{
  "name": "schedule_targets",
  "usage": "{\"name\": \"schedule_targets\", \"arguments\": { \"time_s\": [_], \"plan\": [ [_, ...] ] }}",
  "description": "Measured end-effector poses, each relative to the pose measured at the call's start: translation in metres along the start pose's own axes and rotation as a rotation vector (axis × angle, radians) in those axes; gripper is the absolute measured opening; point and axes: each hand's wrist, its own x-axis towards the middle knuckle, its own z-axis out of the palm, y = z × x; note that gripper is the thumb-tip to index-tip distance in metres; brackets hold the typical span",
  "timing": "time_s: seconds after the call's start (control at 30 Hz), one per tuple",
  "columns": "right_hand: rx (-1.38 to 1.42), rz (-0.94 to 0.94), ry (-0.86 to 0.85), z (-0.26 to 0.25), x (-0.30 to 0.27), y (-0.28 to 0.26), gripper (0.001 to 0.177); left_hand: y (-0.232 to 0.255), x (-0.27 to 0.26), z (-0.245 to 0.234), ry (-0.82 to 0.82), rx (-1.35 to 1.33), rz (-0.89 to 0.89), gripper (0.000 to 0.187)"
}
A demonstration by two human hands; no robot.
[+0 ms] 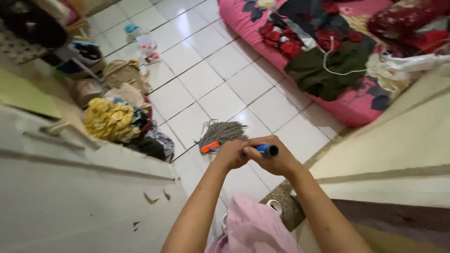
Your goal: Mopping the tiled floor in a bedroom using a string mop.
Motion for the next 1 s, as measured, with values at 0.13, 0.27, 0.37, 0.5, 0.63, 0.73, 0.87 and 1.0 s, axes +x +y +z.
{"name": "schedule_targets", "arguments": {
  "time_s": [0.13, 0.27, 0.37, 0.5, 0.63, 0.73, 0.87, 1.0],
  "plan": [
    [-0.035, 0.038, -0.033, 0.045, 0.011, -0.002, 0.023, -0.038, -0.037, -0.006, 0.046, 0.016, -0.030, 0.018],
    [0.059, 0.104, -0.050, 0.080, -0.002, 0.005, 0.021, -0.049, -0.076, -0.005, 0.111, -0.053, -0.071, 0.018],
    [0.099, 0.026, -0.044, 0.097, -0.014, 0.017, 0.020, -0.058, -0.092, 0.006, 0.119, -0.111, -0.176, 0.017],
    [0.001, 0.054, -0.090, 0.102, -0.016, 0.006, 0.024, -0.066, -0.101, 0.014, 0.157, -0.161, -0.266, 0.023],
    [0.042, 0.061, -0.062, 0.092, -0.029, 0.019, 0.026, -0.055, -0.093, 0.023, 0.148, -0.151, -0.275, 0.027],
    [0.082, 0.046, -0.061, 0.067, -0.055, 0.028, 0.025, -0.027, -0.080, 0.046, 0.098, -0.063, -0.339, 0.033],
    [0.097, 0.169, -0.002, 0.038, -0.096, 0.034, 0.025, -0.011, -0.054, 0.097, -0.024, -0.038, -0.370, 0.035],
    [0.081, 0.227, 0.169, -0.007, -0.138, 0.040, 0.024, 0.045, -0.029, 0.145, 0.020, -0.081, -0.236, 0.028]
  ]
}}
